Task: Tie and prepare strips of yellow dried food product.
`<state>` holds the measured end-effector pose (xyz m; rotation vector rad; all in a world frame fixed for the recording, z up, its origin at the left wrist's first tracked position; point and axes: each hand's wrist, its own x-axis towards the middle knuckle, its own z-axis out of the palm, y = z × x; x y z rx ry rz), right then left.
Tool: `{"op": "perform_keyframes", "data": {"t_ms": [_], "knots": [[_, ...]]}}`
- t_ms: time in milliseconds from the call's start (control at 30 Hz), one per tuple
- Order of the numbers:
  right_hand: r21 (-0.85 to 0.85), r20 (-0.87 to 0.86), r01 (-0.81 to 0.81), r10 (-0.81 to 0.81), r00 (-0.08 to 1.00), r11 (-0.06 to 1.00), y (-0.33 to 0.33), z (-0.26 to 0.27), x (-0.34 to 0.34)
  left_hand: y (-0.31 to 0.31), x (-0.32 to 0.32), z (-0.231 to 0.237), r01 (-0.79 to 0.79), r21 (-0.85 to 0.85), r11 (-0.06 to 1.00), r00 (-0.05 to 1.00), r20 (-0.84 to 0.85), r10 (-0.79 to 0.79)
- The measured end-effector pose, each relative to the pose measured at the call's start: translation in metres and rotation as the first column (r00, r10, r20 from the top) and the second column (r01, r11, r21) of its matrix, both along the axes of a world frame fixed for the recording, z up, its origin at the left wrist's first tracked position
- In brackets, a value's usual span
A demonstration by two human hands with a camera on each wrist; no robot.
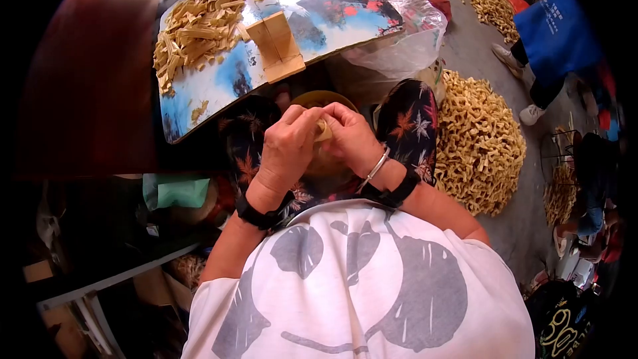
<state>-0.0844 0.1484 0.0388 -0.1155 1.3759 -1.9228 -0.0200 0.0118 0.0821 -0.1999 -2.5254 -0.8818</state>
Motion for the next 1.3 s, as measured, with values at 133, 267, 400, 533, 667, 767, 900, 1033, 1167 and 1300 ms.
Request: {"op": "perform_keyframes", "data": {"t_ms": [133,267,400,533,667,767,900,1033,1167,1300], "knots": [[0.131,-0.576,0.082,0.008,0.818,0.988,-0.001,-0.009,0.001,0.000,0.001,-0.003,-0.123,-0.027,0.992,0.990,0.067,0.125],[0.007,-0.307,-0.044,0.044,0.951,0.999,0.009,-0.016,-0.007,-0.003,0.003,-0.008,-0.031,0.186,0.982,0.997,0.069,0.018],[-0.226,0.140,-0.177,0.212,0.967,0.958,0.007,0.003,-0.004,-0.007,0.004,-0.022,-0.163,0.024,0.986,0.986,-0.019,0.163],[-0.229,0.100,-0.137,0.164,0.981,0.964,0.008,0.004,-0.008,-0.006,0.007,-0.022,-0.248,0.512,0.823,0.961,0.240,0.140],[-0.147,-0.096,-0.148,0.135,0.986,0.978,0.000,-0.009,-0.009,-0.002,0.012,-0.017,-0.241,0.834,0.496,0.946,0.316,-0.072],[0.080,-0.455,-0.054,0.085,0.887,0.995,0.000,0.005,-0.001,-0.002,0.014,-0.029,-0.287,0.724,0.628,0.950,0.299,0.089],[0.386,-0.679,0.055,0.243,0.692,0.921,0.007,0.014,-0.006,-0.022,0.012,-0.021,-0.306,0.481,0.821,0.945,0.255,0.203],[0.290,-0.616,0.050,0.147,0.774,0.956,0.007,0.007,-0.001,-0.024,0.011,-0.026,-0.228,0.966,0.117,0.962,0.243,-0.125],[0.193,-0.625,0.164,-0.007,0.780,0.967,-0.006,0.011,0.017,-0.003,0.018,-0.039,-0.218,0.974,-0.056,0.953,0.199,-0.230],[0.247,-0.819,0.261,0.058,0.571,0.933,-0.004,0.005,0.008,-0.006,0.019,-0.041,-0.242,0.942,0.234,0.953,0.276,-0.126]]}}
